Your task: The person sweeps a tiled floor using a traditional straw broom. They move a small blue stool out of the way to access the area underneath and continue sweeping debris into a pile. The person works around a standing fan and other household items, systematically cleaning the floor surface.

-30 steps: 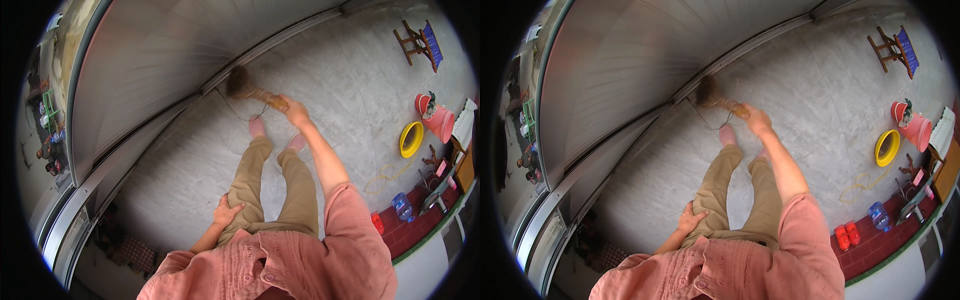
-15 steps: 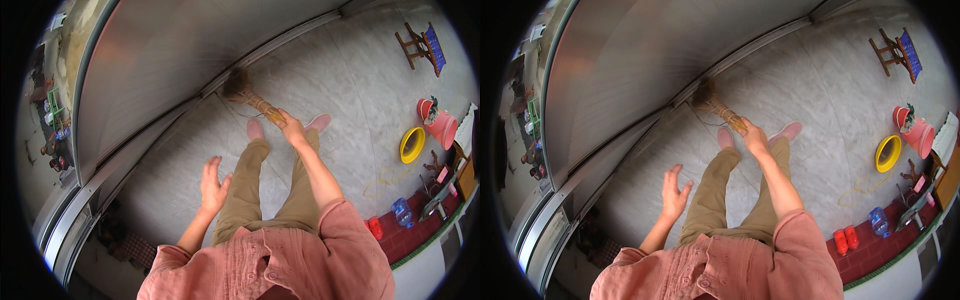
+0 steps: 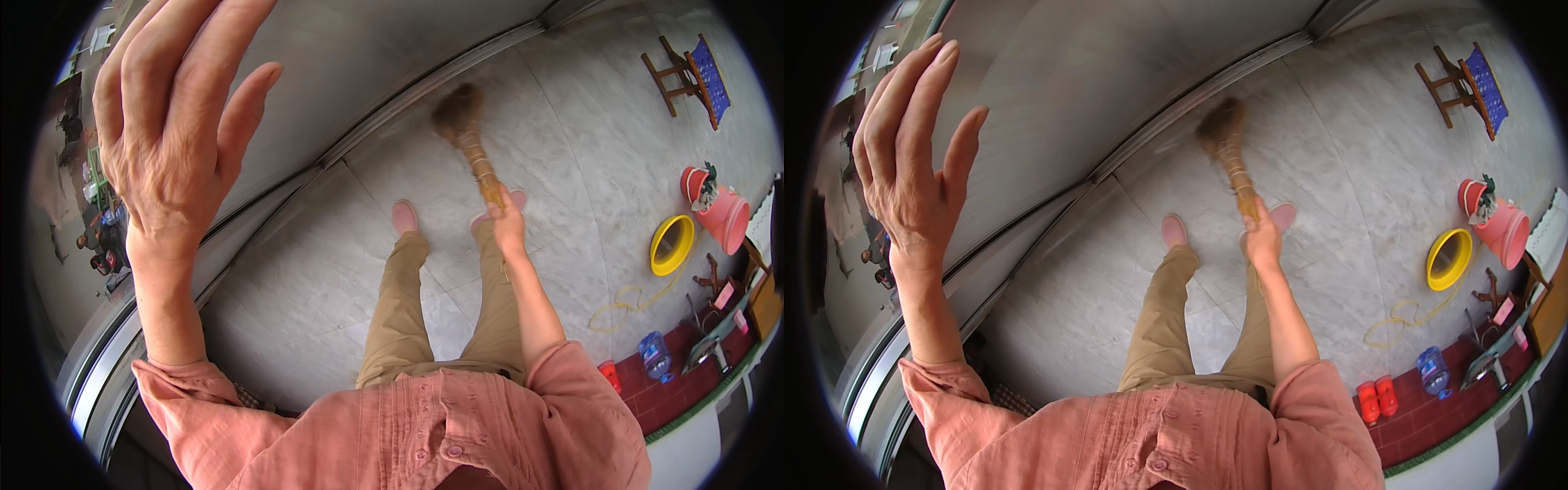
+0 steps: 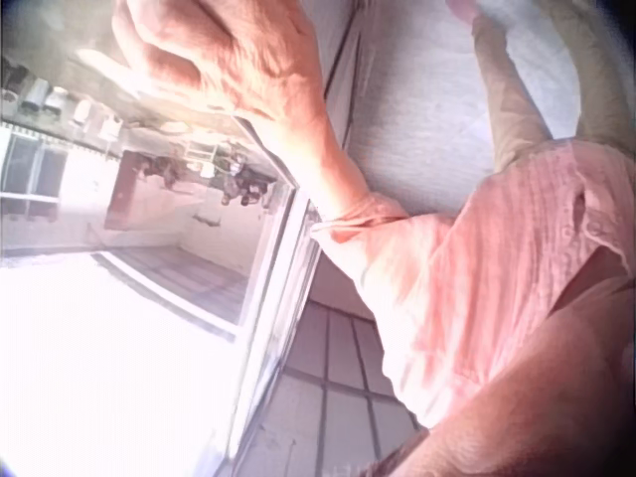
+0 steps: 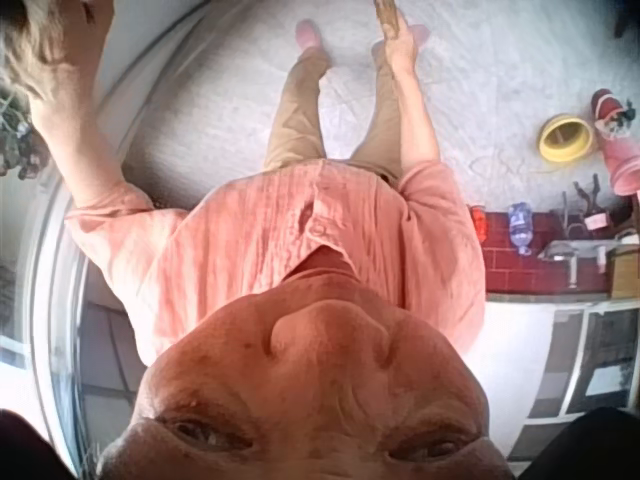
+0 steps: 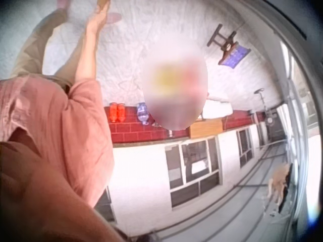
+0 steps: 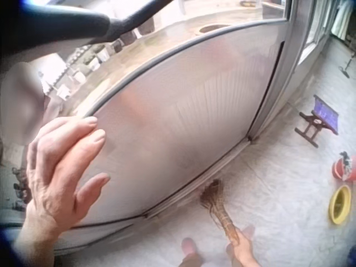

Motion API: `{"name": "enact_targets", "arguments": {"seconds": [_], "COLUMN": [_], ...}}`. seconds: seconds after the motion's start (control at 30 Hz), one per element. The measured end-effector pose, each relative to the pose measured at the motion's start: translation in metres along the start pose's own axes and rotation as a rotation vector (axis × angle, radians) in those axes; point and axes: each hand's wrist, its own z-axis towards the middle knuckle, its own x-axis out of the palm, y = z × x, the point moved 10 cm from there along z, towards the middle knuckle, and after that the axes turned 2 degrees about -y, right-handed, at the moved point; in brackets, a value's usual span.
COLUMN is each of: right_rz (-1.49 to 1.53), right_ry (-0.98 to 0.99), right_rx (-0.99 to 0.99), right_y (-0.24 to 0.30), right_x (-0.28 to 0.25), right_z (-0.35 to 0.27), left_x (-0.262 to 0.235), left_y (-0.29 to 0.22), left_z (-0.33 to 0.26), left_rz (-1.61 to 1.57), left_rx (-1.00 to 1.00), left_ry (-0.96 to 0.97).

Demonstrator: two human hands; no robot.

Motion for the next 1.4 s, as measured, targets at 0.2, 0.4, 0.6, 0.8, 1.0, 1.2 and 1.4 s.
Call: {"name": "enact_targets", "arguments": {"seconds": [0.2, 0.4, 0.6, 0.8, 1.0, 1.2, 1.4], "right_rz": [-0.434, 0.095, -0.031, -0.394, -0.283, -0.04, 0.134], "right_ry": [0.355, -0.123, -0.184, 0.0, -0.303, -0.163, -0.256], "right_rx": [-0.24, 0.079, 0.093, -0.175, 0.046, 0.019, 0.09], "right_y": [0.085, -0.006, 0.003, 0.084, 0.06, 0.063, 0.055], "right_x": [0.051, -0.128, -0.161, -0.166, -0.242, -0.236, -0.217], "right_z": [0.065, 0.178, 0.114, 0.193, 0.204, 0.239, 0.211], "left_x": [0.032, 0.022, 0.031, 0.031, 0.037, 0.036, 0.033], "left_y": [-0.003, -0.009, -0.02, -0.013, -0.023, -0.02, -0.019], "left_z": [0.034, 0.041, 0.045, 0.044, 0.043, 0.046, 0.041], "left_rz": [0.085, -0.078, -0.014, 0.068, 0.111, 0.121, 0.135], "left_rx": [0.101, 0.133, 0.092, 0.03, 0.097, 0.087, 0.096], "left_ry": [0.036, -0.064, -0.03, 0.054, 0.05, 0.053, 0.085]}}
